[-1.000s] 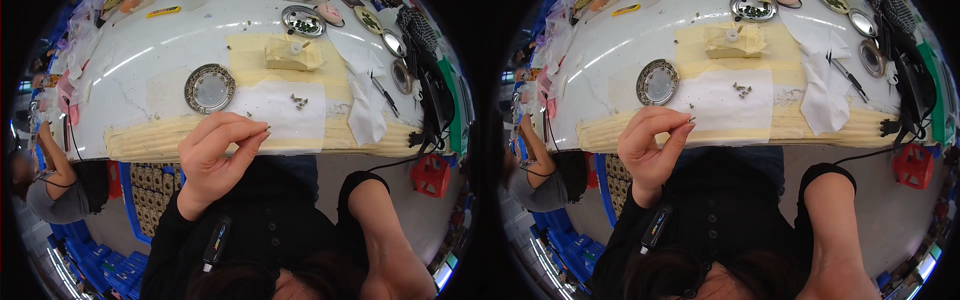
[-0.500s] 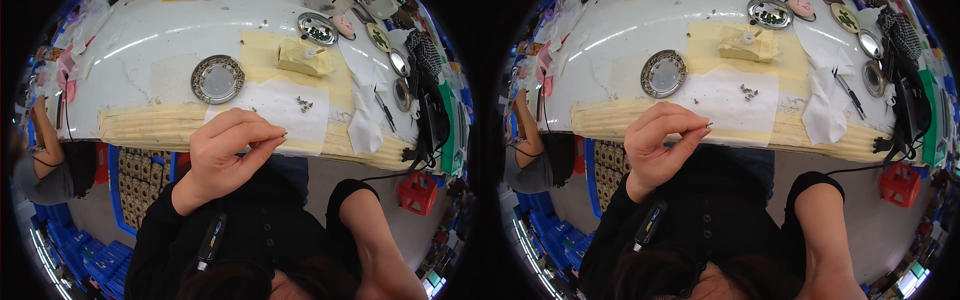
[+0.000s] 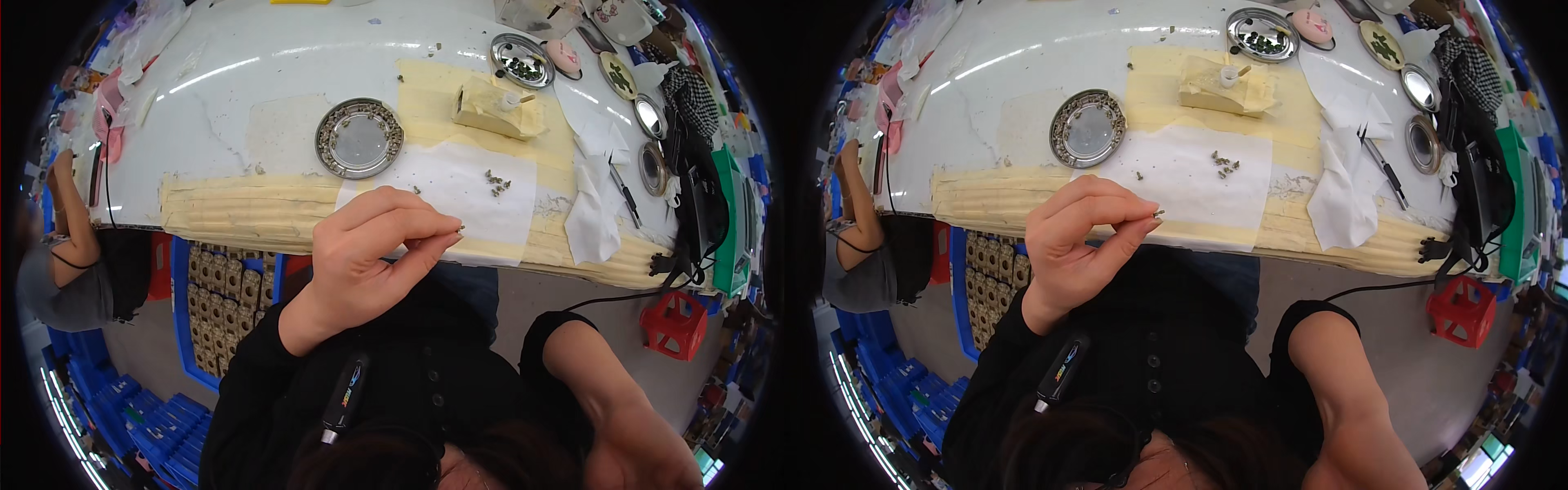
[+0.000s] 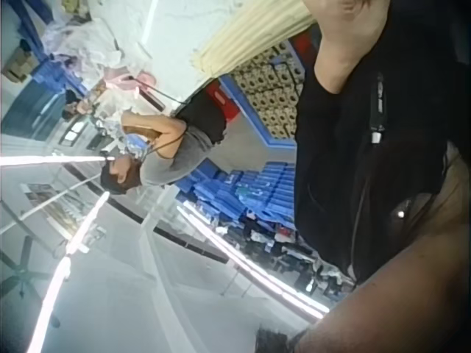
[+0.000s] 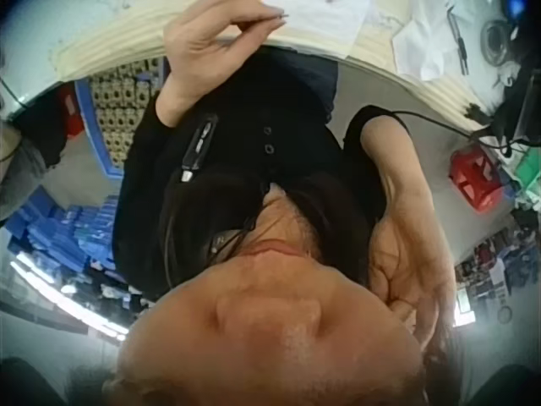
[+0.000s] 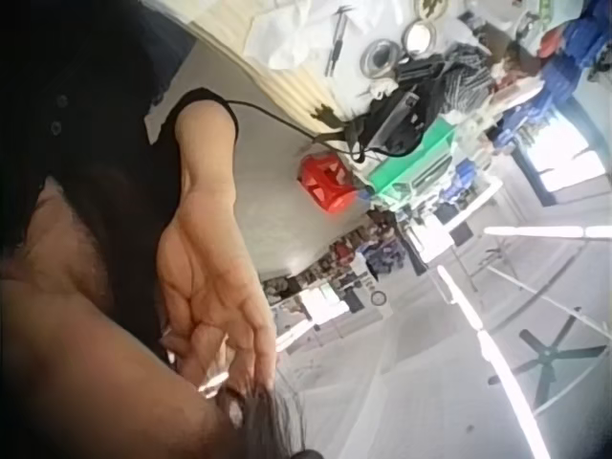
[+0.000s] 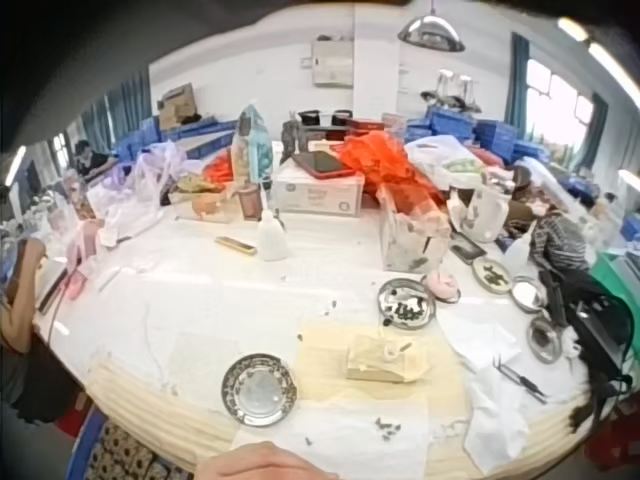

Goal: Assemble small mechanical or electronic components at a workbench.

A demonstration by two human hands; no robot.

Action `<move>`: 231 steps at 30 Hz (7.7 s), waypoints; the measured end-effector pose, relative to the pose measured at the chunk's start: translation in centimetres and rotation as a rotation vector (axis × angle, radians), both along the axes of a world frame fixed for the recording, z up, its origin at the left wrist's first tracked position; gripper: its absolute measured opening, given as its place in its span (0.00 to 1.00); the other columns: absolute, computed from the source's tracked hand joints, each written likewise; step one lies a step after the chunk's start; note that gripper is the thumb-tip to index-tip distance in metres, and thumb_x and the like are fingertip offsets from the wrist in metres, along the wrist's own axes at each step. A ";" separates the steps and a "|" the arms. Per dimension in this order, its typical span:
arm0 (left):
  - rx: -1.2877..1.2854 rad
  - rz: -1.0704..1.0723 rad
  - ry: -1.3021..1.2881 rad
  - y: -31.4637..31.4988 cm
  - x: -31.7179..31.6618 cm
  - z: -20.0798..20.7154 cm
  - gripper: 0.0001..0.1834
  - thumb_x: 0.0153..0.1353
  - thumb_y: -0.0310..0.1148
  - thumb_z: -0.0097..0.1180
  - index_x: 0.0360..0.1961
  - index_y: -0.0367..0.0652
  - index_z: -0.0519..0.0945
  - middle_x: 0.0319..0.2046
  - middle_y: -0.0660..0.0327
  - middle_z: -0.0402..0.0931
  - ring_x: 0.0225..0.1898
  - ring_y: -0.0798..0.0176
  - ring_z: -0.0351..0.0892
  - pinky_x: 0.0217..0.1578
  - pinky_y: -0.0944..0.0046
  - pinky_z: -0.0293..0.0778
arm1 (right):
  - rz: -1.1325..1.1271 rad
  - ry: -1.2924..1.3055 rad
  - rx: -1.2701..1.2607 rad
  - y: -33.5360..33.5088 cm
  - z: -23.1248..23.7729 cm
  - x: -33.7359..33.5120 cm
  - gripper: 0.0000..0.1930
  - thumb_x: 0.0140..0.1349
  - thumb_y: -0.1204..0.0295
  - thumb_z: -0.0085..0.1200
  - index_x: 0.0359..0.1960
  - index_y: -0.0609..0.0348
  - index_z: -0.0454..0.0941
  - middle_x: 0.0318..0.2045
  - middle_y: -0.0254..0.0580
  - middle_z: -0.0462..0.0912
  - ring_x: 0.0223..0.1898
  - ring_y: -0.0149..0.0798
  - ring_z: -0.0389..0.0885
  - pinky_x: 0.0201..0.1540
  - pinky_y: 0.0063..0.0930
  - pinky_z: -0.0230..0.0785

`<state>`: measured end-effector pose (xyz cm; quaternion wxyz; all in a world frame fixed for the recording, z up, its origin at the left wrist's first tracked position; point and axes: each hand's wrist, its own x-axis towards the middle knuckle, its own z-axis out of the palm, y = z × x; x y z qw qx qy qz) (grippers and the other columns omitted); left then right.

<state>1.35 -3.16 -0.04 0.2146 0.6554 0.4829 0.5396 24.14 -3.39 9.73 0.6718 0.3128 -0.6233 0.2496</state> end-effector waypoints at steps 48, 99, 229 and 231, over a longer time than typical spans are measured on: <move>0.118 -0.136 -0.099 -0.1 -1.0 -1.2 0.13 0.48 0.17 0.66 0.36 0.39 0.85 0.31 0.58 0.80 0.30 0.65 0.79 0.27 0.70 0.75 | 0.284 -0.888 -1.460 4.0 -10.0 -5.6 0.05 0.64 0.76 0.55 0.37 0.67 0.77 0.30 0.35 0.80 0.31 0.24 0.78 0.32 0.17 0.73; -0.194 -0.018 0.406 5.4 0.1 1.3 0.10 0.54 0.19 0.60 0.38 0.36 0.83 0.29 0.58 0.78 0.28 0.62 0.78 0.29 0.67 0.72 | -0.742 -0.729 -0.967 6.4 -12.2 -2.4 0.05 0.53 0.85 0.59 0.31 0.66 0.80 0.25 0.41 0.80 0.23 0.36 0.76 0.26 0.23 0.66; 0.130 -0.010 0.118 1.2 -1.7 0.6 0.11 0.49 0.18 0.66 0.36 0.34 0.82 0.29 0.57 0.80 0.29 0.64 0.80 0.28 0.68 0.75 | -0.500 -0.814 -0.867 6.3 -10.3 -7.1 0.05 0.52 0.82 0.61 0.31 0.65 0.80 0.26 0.40 0.81 0.25 0.33 0.80 0.29 0.22 0.71; -0.011 -0.064 -0.120 1.1 -1.6 0.2 0.09 0.53 0.18 0.64 0.37 0.33 0.82 0.30 0.57 0.80 0.30 0.66 0.80 0.30 0.70 0.76 | -0.711 -0.707 -0.691 6.6 -10.4 -7.4 0.08 0.48 0.83 0.63 0.32 0.64 0.81 0.26 0.40 0.81 0.25 0.35 0.79 0.28 0.23 0.70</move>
